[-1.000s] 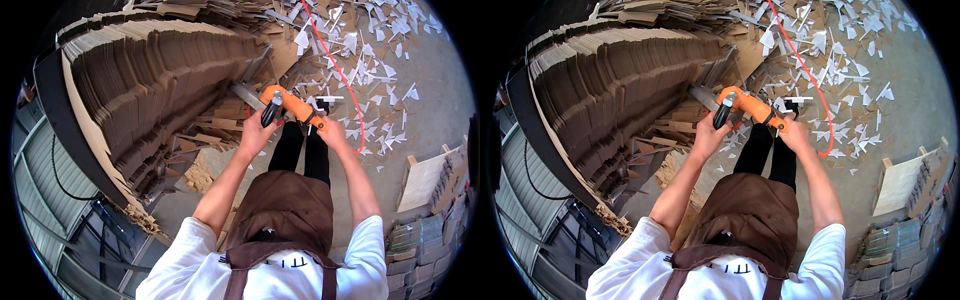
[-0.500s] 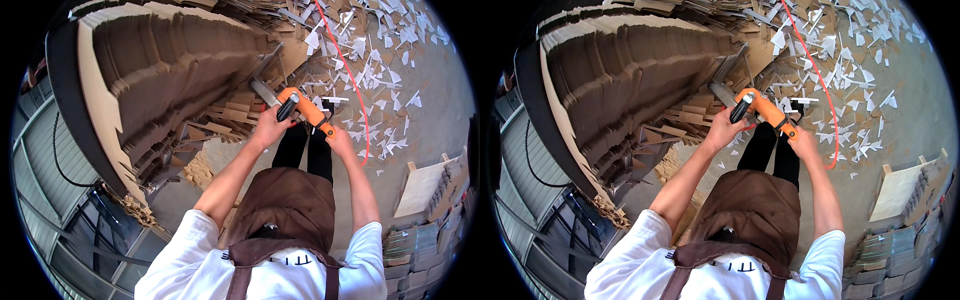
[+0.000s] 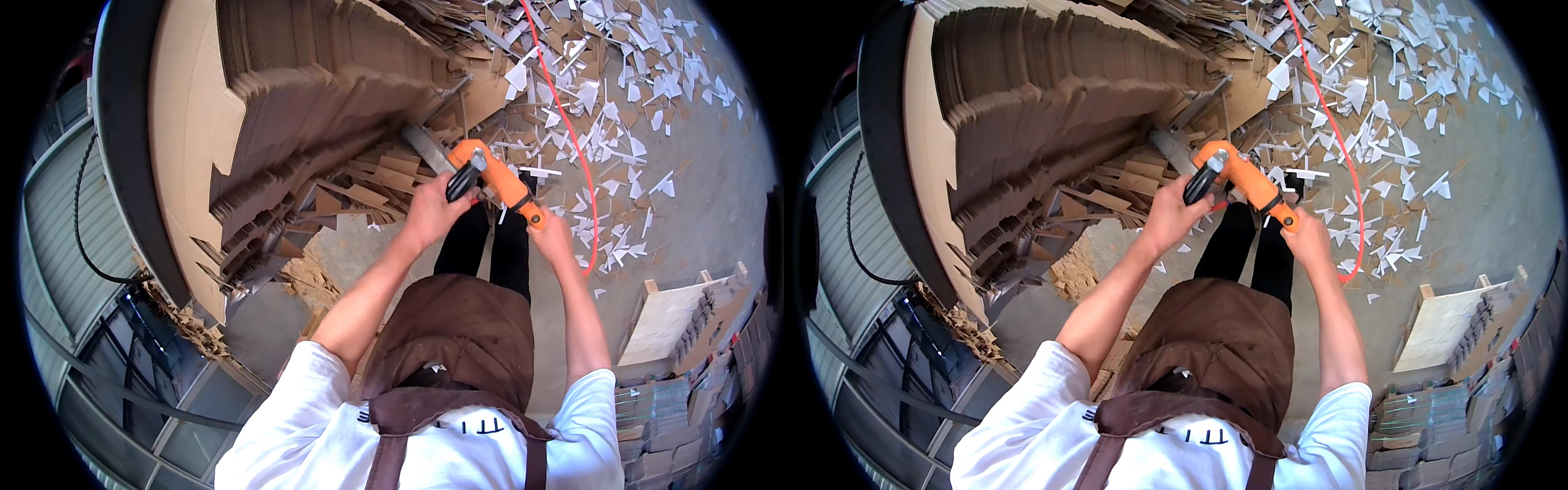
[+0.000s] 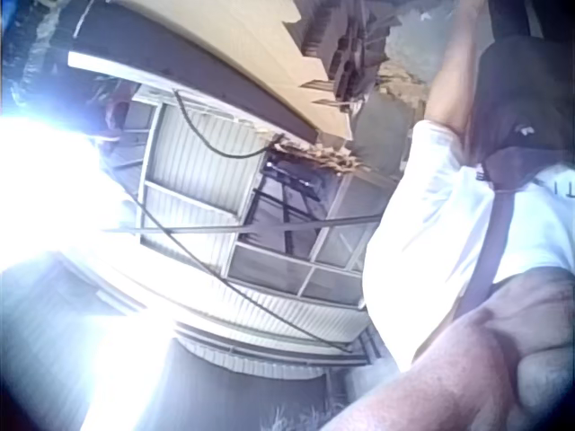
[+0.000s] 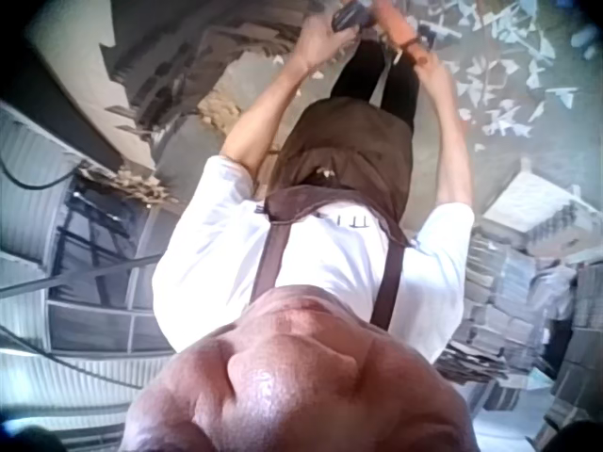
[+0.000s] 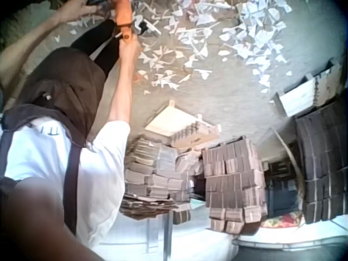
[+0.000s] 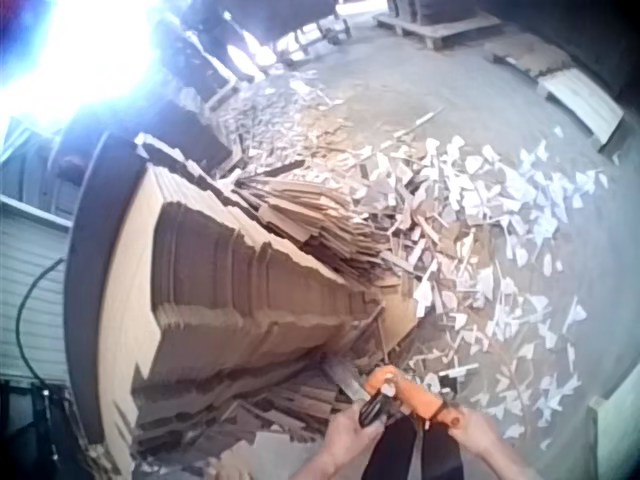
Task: The person uses an orange reciprocating saw to cut a large stack of flat cardboard sheets into smaller pieces. The person holds the saw with both hands and guides it through the material, creating a pile of cut fragments on the floor. Other workers are visible in the background moving materials.
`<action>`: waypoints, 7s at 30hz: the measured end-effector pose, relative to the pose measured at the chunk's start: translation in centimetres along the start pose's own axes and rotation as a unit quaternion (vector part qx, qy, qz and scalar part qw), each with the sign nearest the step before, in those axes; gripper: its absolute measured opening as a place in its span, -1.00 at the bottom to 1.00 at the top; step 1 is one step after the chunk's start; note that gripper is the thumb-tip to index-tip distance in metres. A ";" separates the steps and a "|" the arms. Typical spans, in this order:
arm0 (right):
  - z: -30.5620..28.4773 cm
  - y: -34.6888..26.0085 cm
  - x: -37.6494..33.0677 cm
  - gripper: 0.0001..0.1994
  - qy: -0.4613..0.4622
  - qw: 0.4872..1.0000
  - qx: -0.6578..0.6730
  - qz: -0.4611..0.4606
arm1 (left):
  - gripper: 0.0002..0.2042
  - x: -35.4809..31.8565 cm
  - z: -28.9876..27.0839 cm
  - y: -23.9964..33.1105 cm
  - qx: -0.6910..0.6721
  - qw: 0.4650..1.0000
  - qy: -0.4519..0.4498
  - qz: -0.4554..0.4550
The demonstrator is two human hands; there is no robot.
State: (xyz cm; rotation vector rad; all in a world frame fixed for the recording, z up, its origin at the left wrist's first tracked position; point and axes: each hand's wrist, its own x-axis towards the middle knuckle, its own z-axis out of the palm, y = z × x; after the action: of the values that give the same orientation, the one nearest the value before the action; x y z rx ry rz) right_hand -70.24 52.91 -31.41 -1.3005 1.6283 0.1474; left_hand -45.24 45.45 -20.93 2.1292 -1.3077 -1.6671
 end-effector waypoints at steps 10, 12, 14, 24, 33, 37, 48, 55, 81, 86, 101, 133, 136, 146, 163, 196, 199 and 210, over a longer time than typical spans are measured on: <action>-2.8 -0.4 -8.2 -0.72 -0.002 1.000 0.005 -0.005 | -0.73 -7.4 -0.1 2.6 0.018 0.999 -0.039 0.005; -4.3 -1.7 -11.0 -0.72 -0.011 1.000 0.005 -0.019 | -0.72 -11.5 -0.9 4.0 -0.014 0.998 -0.025 0.054; -5.3 -2.7 -13.1 -0.71 -0.023 0.999 -0.001 -0.042 | -0.70 -15.1 -2.2 5.3 0.002 0.999 -0.032 0.026; -2.9 -10.5 -14.2 -0.71 -0.016 0.992 0.038 -0.120 | -0.72 -20.0 -9.1 5.9 0.064 0.995 0.069 0.031; -1.3 -10.8 -13.5 -0.70 -0.016 0.993 0.034 -0.113 | -0.76 -18.8 -9.8 4.7 0.041 0.996 0.066 0.047; -1.7 -11.0 -13.4 -0.70 -0.020 0.995 0.002 -0.095 | -0.77 -18.3 -9.6 3.8 0.059 0.997 0.045 0.012; -0.8 -11.5 -12.8 -0.71 0.005 0.993 0.025 -0.112 | -0.78 -18.7 -10.1 3.7 0.026 0.996 0.080 0.042; -2.0 -11.8 -13.9 -0.73 -0.017 0.995 0.003 -0.094 | -0.79 -18.8 -10.0 4.2 0.037 0.995 0.078 0.053; 0.8 -11.5 -10.2 -0.70 -0.028 0.997 0.007 -0.068 | -0.80 -14.0 -10.0 -0.3 0.018 0.997 0.067 0.035; 0.9 -12.0 -11.0 -0.71 -0.030 0.998 0.001 -0.048 | -0.78 -13.4 -10.5 -0.4 -0.008 0.998 0.054 0.030; 3.5 -9.7 -7.9 -0.70 -0.030 0.999 -0.010 -0.031 | -0.84 -9.5 -8.4 -5.0 -0.062 0.997 0.028 0.048; 1.1 -8.3 -13.8 -0.69 -0.032 0.998 -0.051 -0.002 | -0.68 -12.4 -6.8 -4.4 -0.076 0.996 -0.019 0.048; -1.1 -8.4 -17.2 -0.66 -0.036 0.996 -0.069 -0.043 | -0.73 -18.9 -6.6 -1.9 -0.021 0.998 0.022 0.058; -0.9 -15.5 -20.4 -0.71 0.000 0.992 0.000 -0.125 | -0.75 -27.6 -13.0 2.7 0.059 0.991 0.093 0.071; 2.5 -15.7 -20.5 -0.71 -0.014 0.996 -0.032 -0.085 | -0.78 -25.1 -14.2 -1.1 0.040 0.996 0.059 0.049; 3.1 -16.6 -19.5 -0.76 0.016 0.995 0.014 -0.102 | -0.81 -24.0 -14.8 -1.3 0.026 0.995 0.079 0.061; 3.7 -16.1 -18.1 -0.76 0.025 0.994 0.006 -0.111 | -0.81 -22.6 -14.4 -2.2 0.033 0.994 0.077 0.076; 2.9 -16.1 -17.7 -0.76 0.019 0.994 0.002 -0.107 | -0.80 -22.2 -14.1 -1.6 0.016 0.995 0.086 0.041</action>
State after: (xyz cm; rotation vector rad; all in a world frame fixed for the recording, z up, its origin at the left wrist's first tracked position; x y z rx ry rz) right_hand -57.34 59.84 -12.26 -1.4718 1.5078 -0.0116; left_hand -32.67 56.38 -0.44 2.1499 -1.3586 -1.4056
